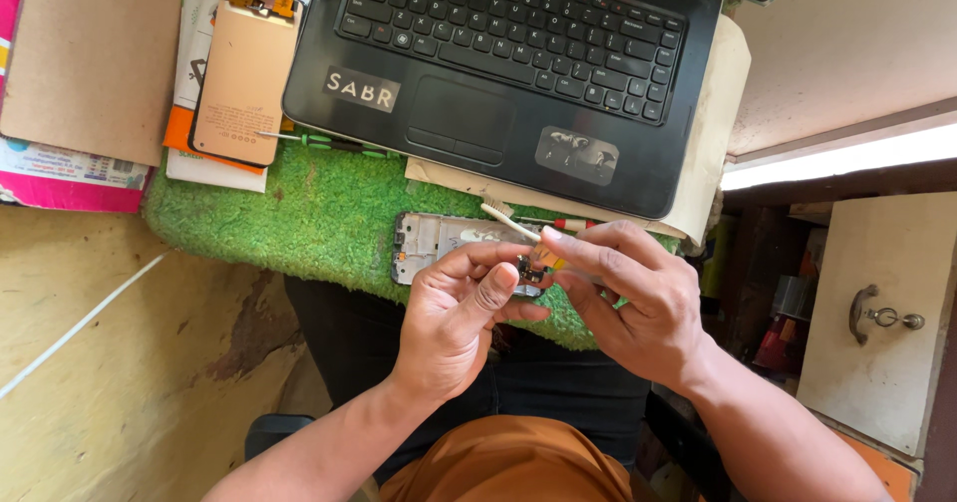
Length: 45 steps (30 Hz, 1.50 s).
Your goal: The person applies adhesive from a small tube onto a component and presses it into a disassembled phone housing. They then scrape old adhesive residue from the housing with a small tool, and finally scrub the housing surface with a toothbrush.
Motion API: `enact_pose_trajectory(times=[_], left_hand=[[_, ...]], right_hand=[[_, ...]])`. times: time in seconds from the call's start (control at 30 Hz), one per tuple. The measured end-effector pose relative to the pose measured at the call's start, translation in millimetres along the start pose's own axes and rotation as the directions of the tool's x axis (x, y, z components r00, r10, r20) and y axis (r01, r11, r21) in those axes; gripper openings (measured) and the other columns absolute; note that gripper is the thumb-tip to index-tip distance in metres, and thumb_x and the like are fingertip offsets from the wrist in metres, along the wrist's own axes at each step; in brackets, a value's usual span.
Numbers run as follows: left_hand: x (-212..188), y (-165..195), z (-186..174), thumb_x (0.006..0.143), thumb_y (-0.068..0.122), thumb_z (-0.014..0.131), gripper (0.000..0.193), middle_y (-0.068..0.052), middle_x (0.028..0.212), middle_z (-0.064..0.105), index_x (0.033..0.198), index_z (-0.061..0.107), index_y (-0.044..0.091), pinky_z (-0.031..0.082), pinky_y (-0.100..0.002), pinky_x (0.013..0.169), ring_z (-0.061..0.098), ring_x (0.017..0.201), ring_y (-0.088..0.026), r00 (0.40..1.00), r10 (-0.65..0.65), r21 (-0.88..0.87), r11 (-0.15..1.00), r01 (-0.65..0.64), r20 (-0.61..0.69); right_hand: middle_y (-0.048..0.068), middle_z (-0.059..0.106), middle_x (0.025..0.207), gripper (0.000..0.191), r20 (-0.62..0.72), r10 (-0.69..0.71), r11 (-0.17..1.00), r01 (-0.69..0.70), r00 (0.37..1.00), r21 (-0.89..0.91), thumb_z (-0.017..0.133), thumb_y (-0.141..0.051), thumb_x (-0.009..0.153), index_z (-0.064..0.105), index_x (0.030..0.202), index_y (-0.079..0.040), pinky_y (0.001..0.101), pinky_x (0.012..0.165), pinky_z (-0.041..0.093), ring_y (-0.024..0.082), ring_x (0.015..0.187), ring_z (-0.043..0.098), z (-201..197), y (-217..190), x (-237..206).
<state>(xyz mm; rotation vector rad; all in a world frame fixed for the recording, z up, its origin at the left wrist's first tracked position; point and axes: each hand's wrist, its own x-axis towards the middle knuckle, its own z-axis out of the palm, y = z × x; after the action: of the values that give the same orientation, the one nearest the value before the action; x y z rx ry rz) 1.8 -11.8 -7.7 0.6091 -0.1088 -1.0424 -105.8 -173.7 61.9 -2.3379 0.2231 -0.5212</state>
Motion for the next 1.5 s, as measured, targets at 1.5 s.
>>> enact_pose_trajectory(times=[1.5], left_hand=[[-1.0, 0.8, 0.7, 0.105, 0.012, 0.065, 0.023, -0.013, 0.112, 0.073, 0.123, 0.068, -0.003, 0.065, -0.039, 0.084, 0.071, 0.103, -0.019, 1.0, -0.02, -0.019, 1.0, 0.02, 0.012]], right_hand=[[0.009, 0.069, 0.099, 0.04, 0.0, -0.047, 0.998, 0.047, 0.999, -0.045, 0.076, 0.0, 0.09, 0.07, 0.128, -0.009, 0.0306, 0.067, 0.057, 0.02, 0.08, 0.071, -1.5, -0.6, 2.0]])
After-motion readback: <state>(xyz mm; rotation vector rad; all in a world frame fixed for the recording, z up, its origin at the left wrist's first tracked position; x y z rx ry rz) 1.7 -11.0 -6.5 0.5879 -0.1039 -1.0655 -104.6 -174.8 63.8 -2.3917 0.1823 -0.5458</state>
